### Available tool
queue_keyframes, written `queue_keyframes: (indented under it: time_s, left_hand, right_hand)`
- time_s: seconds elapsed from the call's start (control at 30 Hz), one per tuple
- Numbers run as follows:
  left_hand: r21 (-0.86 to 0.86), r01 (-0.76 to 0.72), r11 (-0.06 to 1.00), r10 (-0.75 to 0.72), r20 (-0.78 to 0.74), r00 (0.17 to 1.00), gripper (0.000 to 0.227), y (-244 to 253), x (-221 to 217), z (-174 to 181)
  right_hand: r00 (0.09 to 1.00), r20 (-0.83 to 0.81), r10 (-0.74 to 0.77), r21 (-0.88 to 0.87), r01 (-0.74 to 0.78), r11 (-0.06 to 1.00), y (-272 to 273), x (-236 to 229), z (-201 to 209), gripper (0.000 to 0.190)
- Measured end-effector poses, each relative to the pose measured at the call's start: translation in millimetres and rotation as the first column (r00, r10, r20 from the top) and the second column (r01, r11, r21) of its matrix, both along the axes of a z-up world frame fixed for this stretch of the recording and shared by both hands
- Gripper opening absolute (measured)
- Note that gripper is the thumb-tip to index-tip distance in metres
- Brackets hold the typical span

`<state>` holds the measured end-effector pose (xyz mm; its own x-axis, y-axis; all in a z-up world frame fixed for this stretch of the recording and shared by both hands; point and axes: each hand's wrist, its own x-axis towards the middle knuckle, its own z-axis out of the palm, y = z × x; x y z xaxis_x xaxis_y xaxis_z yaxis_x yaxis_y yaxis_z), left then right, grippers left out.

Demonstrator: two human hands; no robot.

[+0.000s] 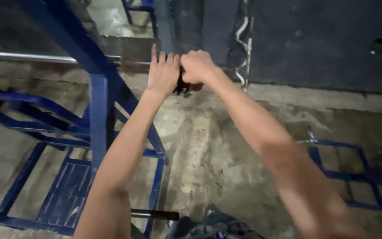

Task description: The person uses a red cloth to wipe down the vertical and horizontal bars of a blue metal frame. They move around the structure to clean different sections, including the legs and crossbars, ensuring the surfaces are wiped thoroughly.

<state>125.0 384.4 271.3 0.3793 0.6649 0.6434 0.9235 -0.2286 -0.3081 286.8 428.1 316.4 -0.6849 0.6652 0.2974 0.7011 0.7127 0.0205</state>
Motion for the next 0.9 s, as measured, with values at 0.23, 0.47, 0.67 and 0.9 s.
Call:
queue_keyframes:
  time_s: [0.23, 0.47, 0.67, 0.9]
  left_hand:
    - [-0.091, -0.116, 0.989, 0.107, -0.098, 0.989, 0.03, -6, -82, 2]
    - [0.079, -0.134, 0.988, 0.145, -0.16, 0.976, 0.045, -1, -136, -19]
    - [0.076, -0.149, 0.986, 0.159, -0.144, 0.977, 0.038, -19, -85, -2]
    - [0.022, -0.115, 0.993, 0.117, -0.166, 0.979, 0.045, -8, -22, -5]
  right_hand:
    - [0.997, -0.075, 0.003, 0.03, -0.001, 1.0, -9, -90, -9, 0.022]
    - [0.989, -0.147, 0.001, 0.056, 0.007, 0.998, -10, -140, -13, 0.025]
    - [0.972, -0.197, 0.127, 0.296, -0.064, 0.953, -12, -98, -30, 0.03]
    - [0.976, -0.157, 0.149, 0.022, -0.147, 0.989, -13, -6, -9, 0.027]
